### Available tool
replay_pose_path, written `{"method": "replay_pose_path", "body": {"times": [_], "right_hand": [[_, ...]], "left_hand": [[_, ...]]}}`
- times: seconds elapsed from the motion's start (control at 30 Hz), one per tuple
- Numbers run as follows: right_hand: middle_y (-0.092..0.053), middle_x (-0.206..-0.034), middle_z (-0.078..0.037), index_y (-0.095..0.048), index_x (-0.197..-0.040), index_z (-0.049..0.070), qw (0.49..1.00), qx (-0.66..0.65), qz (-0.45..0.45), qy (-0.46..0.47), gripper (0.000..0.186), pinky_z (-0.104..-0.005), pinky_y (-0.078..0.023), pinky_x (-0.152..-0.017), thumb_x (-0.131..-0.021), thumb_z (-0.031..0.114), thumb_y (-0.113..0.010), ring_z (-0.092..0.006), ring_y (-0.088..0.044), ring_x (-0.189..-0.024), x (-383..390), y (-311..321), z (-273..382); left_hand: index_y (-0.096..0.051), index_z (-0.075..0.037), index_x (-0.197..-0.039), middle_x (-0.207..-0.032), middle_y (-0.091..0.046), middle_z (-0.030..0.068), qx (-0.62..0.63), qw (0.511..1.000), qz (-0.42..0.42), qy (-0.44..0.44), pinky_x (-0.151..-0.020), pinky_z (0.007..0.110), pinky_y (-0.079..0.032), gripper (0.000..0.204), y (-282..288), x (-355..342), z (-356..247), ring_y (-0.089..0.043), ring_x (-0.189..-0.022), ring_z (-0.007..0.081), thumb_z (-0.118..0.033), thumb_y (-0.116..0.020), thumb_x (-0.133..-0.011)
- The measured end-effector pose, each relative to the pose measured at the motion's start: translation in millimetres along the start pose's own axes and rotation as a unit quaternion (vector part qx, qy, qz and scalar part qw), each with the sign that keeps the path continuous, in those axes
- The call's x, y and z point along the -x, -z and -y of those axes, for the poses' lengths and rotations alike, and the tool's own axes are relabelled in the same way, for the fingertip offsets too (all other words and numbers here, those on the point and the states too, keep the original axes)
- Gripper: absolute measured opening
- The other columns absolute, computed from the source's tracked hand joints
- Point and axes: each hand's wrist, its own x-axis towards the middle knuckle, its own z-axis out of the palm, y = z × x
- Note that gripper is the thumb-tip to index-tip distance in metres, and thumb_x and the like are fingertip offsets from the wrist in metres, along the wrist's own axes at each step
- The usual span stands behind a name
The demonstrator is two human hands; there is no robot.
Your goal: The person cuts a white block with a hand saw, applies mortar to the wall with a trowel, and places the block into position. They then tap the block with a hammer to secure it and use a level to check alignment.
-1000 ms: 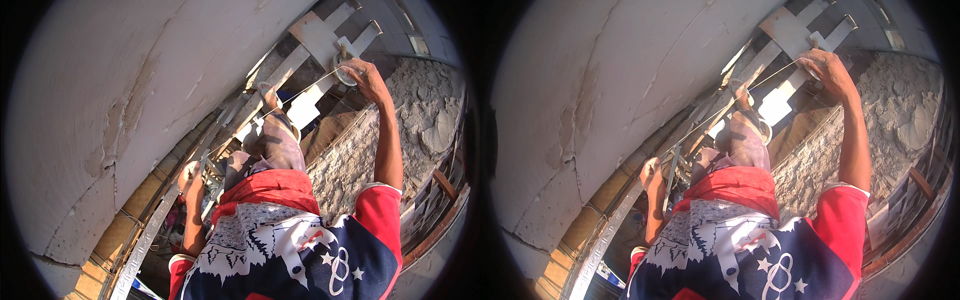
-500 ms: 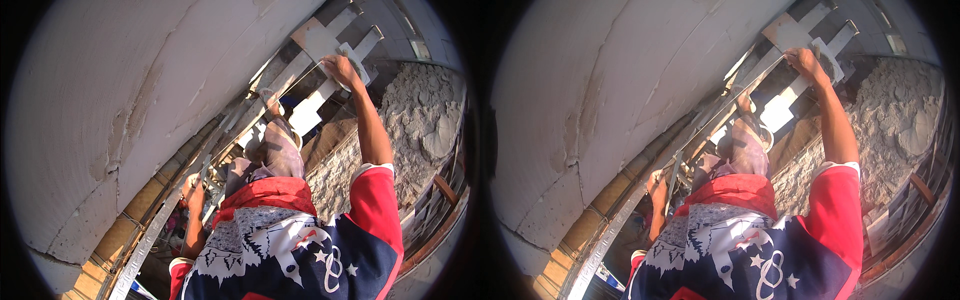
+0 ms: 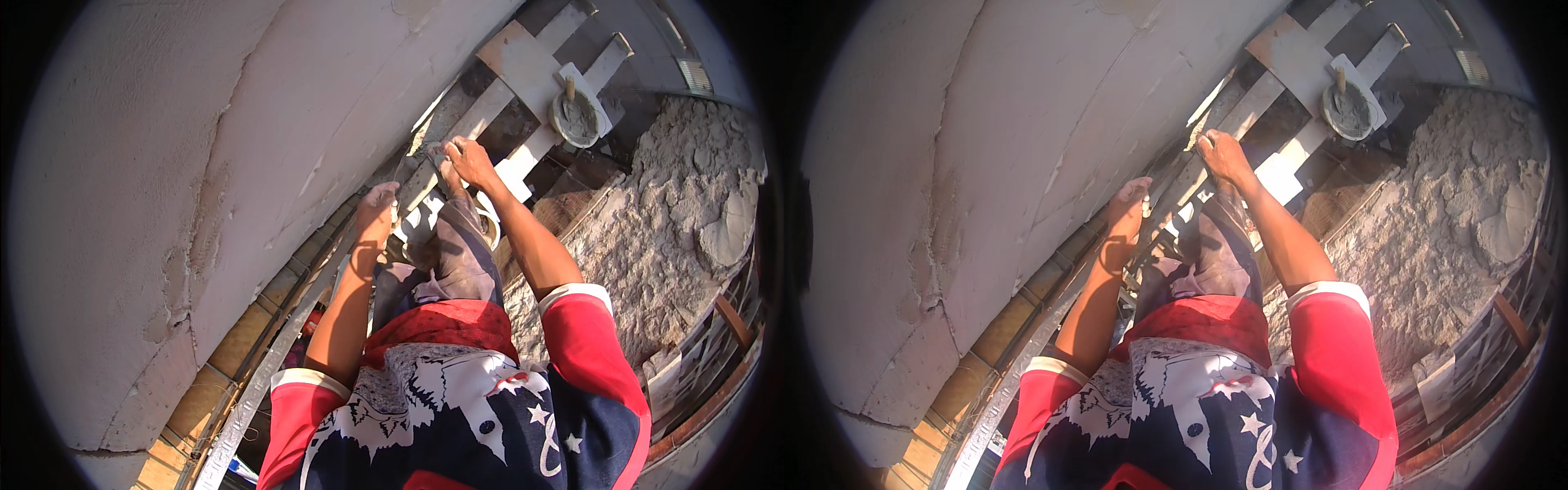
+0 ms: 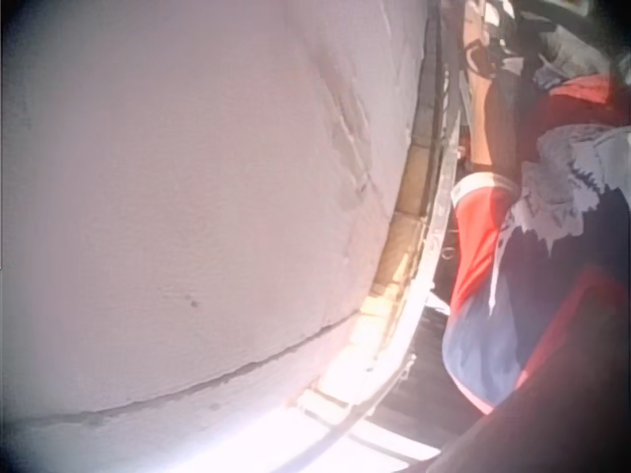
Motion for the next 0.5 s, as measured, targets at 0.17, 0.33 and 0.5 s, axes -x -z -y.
{"method": "replay_pose_path", "body": {"times": [0.17, 0.33, 0.5], "right_hand": [[-0.067, -0.129, -0.021, -0.061, -0.132, 0.000, 0.967, -0.243, 0.077, 0.009, 0.053, -0.0425, -0.044, -0.107, -0.110, 0.044, -0.040, -0.0351, -0.061, -0.124, 78, -109, 32], [-0.069, -0.116, -0.027, -0.065, -0.120, 0.003, 0.990, -0.132, 0.029, -0.044, 0.037, -0.0508, -0.050, -0.094, -0.104, 0.033, -0.050, -0.0449, -0.065, -0.114, 76, -115, 45], [-0.068, -0.098, -0.027, -0.067, -0.109, 0.002, 0.995, -0.066, 0.016, 0.075, 0.029, -0.0536, -0.052, -0.080, -0.099, 0.028, -0.058, -0.0491, -0.065, -0.095, 33, -125, 15]], "left_hand": [[-0.065, -0.001, -0.124, -0.084, -0.064, 0.0009, 0.075, 0.996, 0.021, 0.036, -0.064, 0.026, -0.049, 0.023, -27, -35, -24, -0.054, -0.068, 0.0083, -0.016, -0.056, -0.109], [-0.063, 0.001, -0.126, -0.089, -0.063, 0.0053, 0.090, 0.994, 0.016, 0.068, -0.069, 0.028, -0.055, 0.024, -10, -67, -27, -0.060, -0.075, 0.0132, -0.012, -0.052, -0.110], [-0.063, 0.001, -0.127, -0.094, -0.062, 0.0051, 0.143, 0.987, -0.044, 0.053, -0.080, 0.030, -0.057, 0.024, -9, -72, -23, -0.062, -0.084, 0.0150, -0.014, -0.054, -0.110]]}}
